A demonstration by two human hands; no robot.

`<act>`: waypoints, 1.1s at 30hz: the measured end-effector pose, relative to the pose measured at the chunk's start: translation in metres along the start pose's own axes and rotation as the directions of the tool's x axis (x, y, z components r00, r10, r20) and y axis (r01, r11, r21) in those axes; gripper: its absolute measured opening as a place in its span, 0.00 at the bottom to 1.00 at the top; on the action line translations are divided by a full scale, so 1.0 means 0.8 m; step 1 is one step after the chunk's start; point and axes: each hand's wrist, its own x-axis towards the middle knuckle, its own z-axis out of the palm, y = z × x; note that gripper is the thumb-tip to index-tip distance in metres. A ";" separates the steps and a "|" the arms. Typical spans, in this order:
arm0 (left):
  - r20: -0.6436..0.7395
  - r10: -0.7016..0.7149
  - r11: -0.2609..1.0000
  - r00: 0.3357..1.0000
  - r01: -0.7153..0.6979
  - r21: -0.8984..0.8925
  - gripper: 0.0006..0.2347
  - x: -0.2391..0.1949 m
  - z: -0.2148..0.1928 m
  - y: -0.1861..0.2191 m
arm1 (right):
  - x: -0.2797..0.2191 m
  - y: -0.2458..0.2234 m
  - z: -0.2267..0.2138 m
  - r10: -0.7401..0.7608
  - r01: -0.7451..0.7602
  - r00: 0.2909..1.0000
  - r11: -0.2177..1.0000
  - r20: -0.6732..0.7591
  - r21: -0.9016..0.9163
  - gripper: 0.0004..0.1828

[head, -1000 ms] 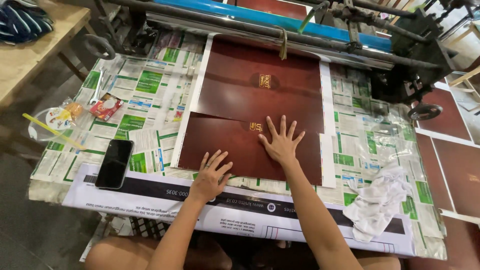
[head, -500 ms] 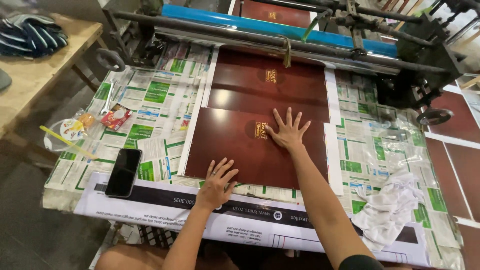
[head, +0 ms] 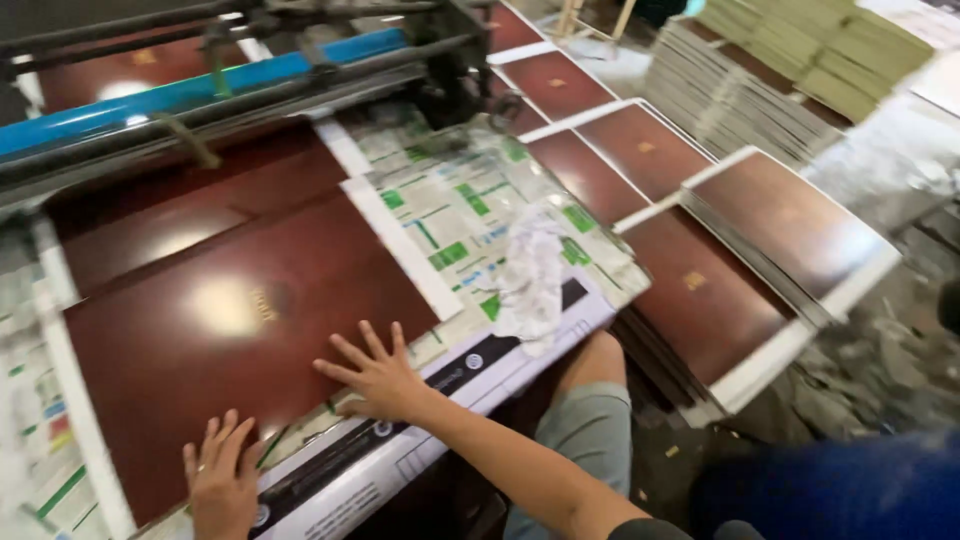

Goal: Laminating or mounting printed book covers onto a rigid backing using a manual roller machine and smoothing them with a cloth.

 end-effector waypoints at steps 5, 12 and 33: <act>0.053 0.025 0.995 0.998 -0.030 0.090 0.14 0.000 0.019 -0.033 | 0.019 0.012 -0.013 -0.066 0.068 0.998 0.992 0.017 -0.107 0.44; -0.020 0.187 0.981 0.982 -0.186 0.047 0.15 -0.043 0.080 -0.102 | 0.049 -0.001 -0.061 -0.089 0.073 0.975 0.994 -0.203 -0.084 0.26; 0.063 0.050 0.994 0.997 -0.055 0.091 0.20 0.017 -0.059 0.059 | 0.047 0.003 0.005 0.104 -0.104 0.993 0.995 0.049 0.010 0.47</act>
